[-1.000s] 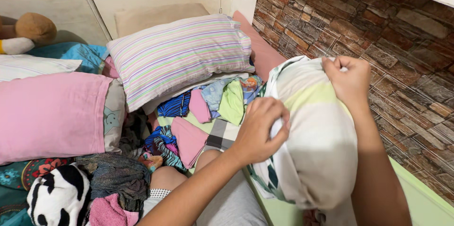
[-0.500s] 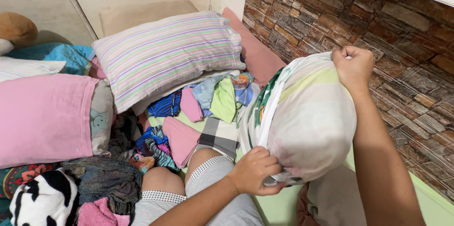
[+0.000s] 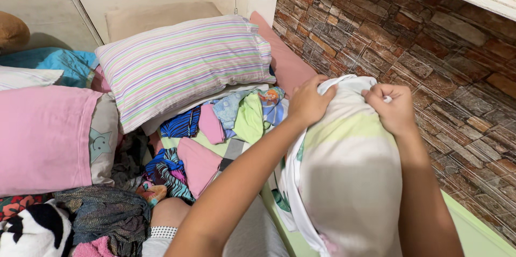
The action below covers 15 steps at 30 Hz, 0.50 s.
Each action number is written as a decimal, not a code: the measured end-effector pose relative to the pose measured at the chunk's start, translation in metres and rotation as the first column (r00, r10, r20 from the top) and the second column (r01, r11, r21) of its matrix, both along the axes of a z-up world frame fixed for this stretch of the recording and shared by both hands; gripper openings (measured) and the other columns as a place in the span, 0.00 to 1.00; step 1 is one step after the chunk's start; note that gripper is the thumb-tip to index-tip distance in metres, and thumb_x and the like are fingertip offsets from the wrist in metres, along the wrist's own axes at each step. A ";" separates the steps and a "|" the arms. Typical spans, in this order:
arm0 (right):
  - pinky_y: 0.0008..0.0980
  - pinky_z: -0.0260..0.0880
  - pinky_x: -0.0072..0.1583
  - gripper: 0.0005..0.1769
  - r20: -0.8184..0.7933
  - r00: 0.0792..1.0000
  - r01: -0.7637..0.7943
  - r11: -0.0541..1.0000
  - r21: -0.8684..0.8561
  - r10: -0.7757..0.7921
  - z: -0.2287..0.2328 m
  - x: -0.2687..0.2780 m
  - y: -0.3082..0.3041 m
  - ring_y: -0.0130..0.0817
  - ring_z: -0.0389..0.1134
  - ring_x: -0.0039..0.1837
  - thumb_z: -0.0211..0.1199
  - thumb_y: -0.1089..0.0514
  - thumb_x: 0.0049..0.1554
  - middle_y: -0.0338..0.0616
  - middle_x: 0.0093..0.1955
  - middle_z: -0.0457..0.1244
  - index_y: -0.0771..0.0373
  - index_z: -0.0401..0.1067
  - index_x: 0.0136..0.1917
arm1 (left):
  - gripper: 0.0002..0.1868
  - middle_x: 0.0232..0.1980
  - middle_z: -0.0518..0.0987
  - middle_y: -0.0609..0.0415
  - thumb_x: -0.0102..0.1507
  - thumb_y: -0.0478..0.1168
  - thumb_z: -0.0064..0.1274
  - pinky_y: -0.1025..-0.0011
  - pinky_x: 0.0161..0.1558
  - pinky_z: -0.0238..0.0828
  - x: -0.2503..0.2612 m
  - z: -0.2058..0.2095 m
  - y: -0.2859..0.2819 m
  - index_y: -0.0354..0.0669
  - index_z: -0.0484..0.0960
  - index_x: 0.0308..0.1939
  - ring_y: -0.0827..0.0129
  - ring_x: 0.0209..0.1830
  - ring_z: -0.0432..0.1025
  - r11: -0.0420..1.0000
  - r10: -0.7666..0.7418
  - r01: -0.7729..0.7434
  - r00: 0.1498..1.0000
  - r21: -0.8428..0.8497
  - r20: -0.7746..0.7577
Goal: The person folds multiple pillows and cloth items by hand on a bed, smoothing the surfaces and wrapping them together.
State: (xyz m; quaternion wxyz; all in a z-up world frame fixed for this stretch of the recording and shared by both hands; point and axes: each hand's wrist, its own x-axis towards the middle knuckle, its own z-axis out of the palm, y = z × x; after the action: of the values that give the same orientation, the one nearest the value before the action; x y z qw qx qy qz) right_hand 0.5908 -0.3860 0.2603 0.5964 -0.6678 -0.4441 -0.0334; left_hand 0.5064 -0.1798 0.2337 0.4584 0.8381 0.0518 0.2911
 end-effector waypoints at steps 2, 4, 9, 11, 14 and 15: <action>0.23 0.61 0.51 0.24 -0.011 1.000 0.014 0.999 -0.040 -0.014 -0.002 -0.007 -0.001 0.16 0.51 0.37 0.60 0.74 0.60 0.29 0.29 0.53 0.64 0.55 0.27 | 0.33 0.55 0.83 0.41 0.63 0.67 0.49 0.57 0.65 0.63 0.025 0.011 0.009 0.47 0.82 0.59 0.47 0.59 0.74 0.994 -0.110 0.108 0.954 -0.021 -0.279; 0.23 0.56 0.46 0.23 -0.016 1.000 0.010 0.998 -0.058 -0.011 -0.003 -0.013 -0.001 0.17 0.49 0.37 0.60 0.75 0.58 0.30 0.29 0.52 0.65 0.55 0.26 | 0.37 0.56 0.82 0.42 0.61 0.70 0.49 0.56 0.61 0.68 0.043 0.015 0.013 0.45 0.83 0.57 0.49 0.59 0.75 0.985 -0.126 0.160 0.925 0.065 -0.359; 0.24 0.54 0.46 0.24 0.009 0.999 -0.046 0.997 -0.065 0.046 -0.003 -0.022 -0.007 0.19 0.48 0.37 0.59 0.75 0.57 0.30 0.29 0.50 0.64 0.52 0.27 | 0.30 0.55 0.84 0.47 0.60 0.65 0.50 0.56 0.58 0.72 0.083 -0.006 0.009 0.51 0.87 0.54 0.52 0.57 0.78 0.981 -0.106 0.161 0.915 0.111 -0.390; 0.26 0.58 0.48 0.22 -0.019 0.995 -0.099 0.994 -0.042 0.098 -0.003 -0.033 -0.010 0.20 0.49 0.37 0.58 0.75 0.56 0.30 0.29 0.50 0.64 0.54 0.26 | 0.27 0.58 0.85 0.45 0.65 0.61 0.48 0.55 0.60 0.73 0.104 -0.025 0.011 0.48 0.88 0.55 0.49 0.59 0.78 0.963 -0.097 0.186 0.915 0.196 -0.391; 0.27 0.55 0.45 0.21 0.058 0.991 -0.116 0.988 -0.103 0.123 -0.004 -0.060 -0.008 0.21 0.49 0.36 0.59 0.75 0.53 0.31 0.27 0.51 0.64 0.54 0.25 | 0.24 0.62 0.80 0.47 0.63 0.57 0.52 0.50 0.58 0.72 0.117 -0.059 0.014 0.47 0.87 0.55 0.50 0.62 0.75 0.993 0.017 0.057 0.793 0.101 -0.609; 0.27 0.53 0.43 0.21 0.104 0.987 -0.111 0.984 -0.142 0.126 -0.004 -0.069 -0.008 0.21 0.48 0.35 0.60 0.75 0.51 0.31 0.26 0.51 0.64 0.54 0.24 | 0.24 0.62 0.80 0.47 0.62 0.56 0.54 0.51 0.58 0.72 0.115 -0.068 0.011 0.48 0.86 0.55 0.50 0.63 0.74 0.997 0.030 0.021 0.774 0.072 -0.633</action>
State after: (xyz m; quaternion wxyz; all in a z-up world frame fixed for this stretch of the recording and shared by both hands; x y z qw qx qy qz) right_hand 0.5221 -0.3940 0.2562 0.5245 -0.6763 -0.5171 -0.0050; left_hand 0.6216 -0.1684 0.1653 0.3817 0.9037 0.1937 -0.0049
